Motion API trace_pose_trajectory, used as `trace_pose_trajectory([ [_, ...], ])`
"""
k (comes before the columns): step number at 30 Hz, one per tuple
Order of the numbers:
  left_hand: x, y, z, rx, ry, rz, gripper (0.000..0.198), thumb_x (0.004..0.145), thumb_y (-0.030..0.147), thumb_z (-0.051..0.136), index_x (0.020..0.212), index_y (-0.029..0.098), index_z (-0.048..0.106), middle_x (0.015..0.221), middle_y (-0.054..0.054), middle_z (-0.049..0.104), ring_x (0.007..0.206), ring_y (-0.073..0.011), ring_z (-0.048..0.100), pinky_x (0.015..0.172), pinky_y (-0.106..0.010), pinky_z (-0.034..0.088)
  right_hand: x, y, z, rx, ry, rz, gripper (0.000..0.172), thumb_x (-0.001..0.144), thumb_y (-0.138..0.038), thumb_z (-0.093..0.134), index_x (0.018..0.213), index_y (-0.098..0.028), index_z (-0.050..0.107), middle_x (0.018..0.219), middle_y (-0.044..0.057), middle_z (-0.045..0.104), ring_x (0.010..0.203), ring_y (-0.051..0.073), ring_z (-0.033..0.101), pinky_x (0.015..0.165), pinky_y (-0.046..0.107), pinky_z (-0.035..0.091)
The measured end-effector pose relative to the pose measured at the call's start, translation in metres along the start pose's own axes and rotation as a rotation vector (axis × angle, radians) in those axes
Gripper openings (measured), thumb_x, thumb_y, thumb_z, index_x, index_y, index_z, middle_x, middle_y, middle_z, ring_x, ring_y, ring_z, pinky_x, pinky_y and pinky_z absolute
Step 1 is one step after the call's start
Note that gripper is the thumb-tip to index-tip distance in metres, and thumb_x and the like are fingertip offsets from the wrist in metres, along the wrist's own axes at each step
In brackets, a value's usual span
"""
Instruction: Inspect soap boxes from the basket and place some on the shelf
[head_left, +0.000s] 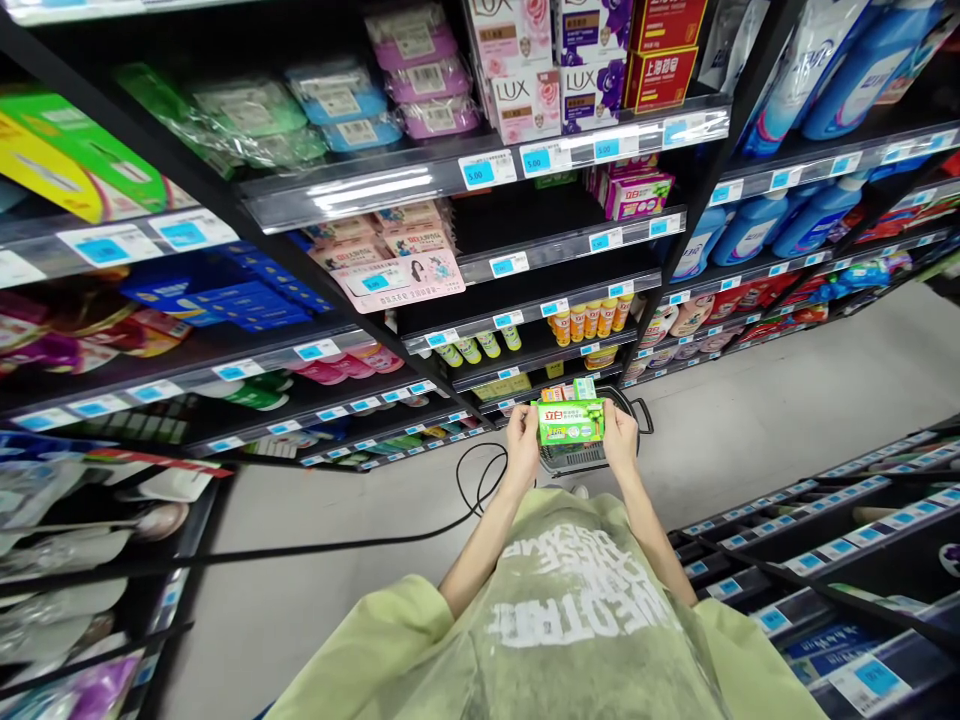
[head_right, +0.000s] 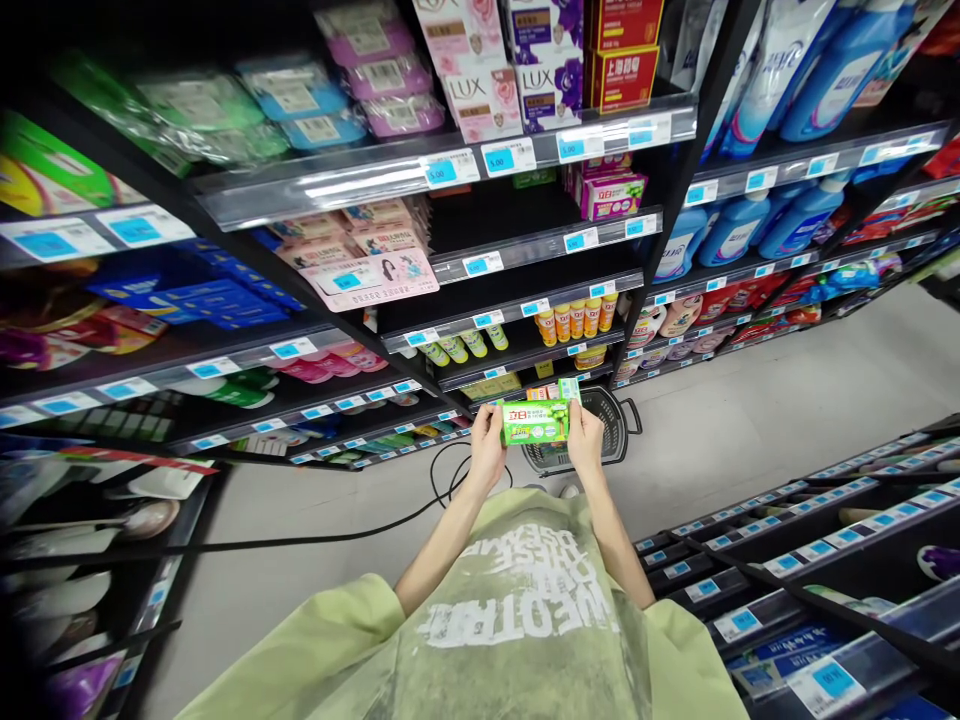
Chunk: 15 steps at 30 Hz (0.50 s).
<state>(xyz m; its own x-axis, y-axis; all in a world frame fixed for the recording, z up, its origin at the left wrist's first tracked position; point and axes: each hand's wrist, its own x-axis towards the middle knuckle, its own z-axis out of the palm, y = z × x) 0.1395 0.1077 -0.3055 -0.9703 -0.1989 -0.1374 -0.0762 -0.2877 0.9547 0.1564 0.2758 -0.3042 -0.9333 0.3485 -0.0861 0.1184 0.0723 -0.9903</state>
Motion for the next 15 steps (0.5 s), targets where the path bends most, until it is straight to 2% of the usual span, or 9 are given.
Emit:
trace_pose_trajectory([
  [4,0.006,-0.003,-0.003,0.101,0.068,0.102,0.054,0.086,0.073,0.07,0.08,0.023,0.052,0.069,0.005,0.049,0.06,-0.0118,0.043,0.057,-0.023,0.036,0.002,0.0,-0.006,-0.265,0.004,-0.128,0.065,0.103,-0.073,0.037,0.073,-0.02,0.062,0.053,0.003,0.059,0.05,0.02,0.066,0.043,0.025,0.036],
  [7,0.009,-0.005,-0.004,0.112,0.079,0.108,0.052,0.088,0.072,0.068,0.081,0.023,0.052,0.068,0.005,0.048,0.06,-0.0125,0.044,0.057,-0.024,0.036,0.003,0.002,-0.007,-0.337,-0.009,-0.161,0.061,0.107,-0.066,0.033,0.077,-0.021,0.062,0.051,0.002,0.057,0.05,0.021,0.07,0.043,0.026,0.033],
  [10,0.01,-0.007,-0.004,0.115,0.088,0.106,0.051,0.089,0.072,0.066,0.082,0.024,0.052,0.068,0.005,0.049,0.06,-0.0131,0.044,0.057,-0.025,0.036,0.005,0.003,-0.007,-0.349,-0.022,-0.16,0.059,0.108,-0.062,0.032,0.078,-0.022,0.062,0.05,0.002,0.059,0.046,0.02,0.067,0.045,0.026,0.034],
  [15,0.012,-0.011,-0.007,0.119,0.089,0.097,0.053,0.088,0.074,0.067,0.083,0.024,0.052,0.067,0.005,0.049,0.059,-0.0129,0.044,0.057,-0.024,0.036,0.01,0.005,-0.011,-0.497,0.045,-0.3,0.056,0.107,-0.055,0.036,0.068,-0.022,0.059,0.049,0.002,0.054,0.048,0.017,0.057,0.055,0.029,0.032],
])
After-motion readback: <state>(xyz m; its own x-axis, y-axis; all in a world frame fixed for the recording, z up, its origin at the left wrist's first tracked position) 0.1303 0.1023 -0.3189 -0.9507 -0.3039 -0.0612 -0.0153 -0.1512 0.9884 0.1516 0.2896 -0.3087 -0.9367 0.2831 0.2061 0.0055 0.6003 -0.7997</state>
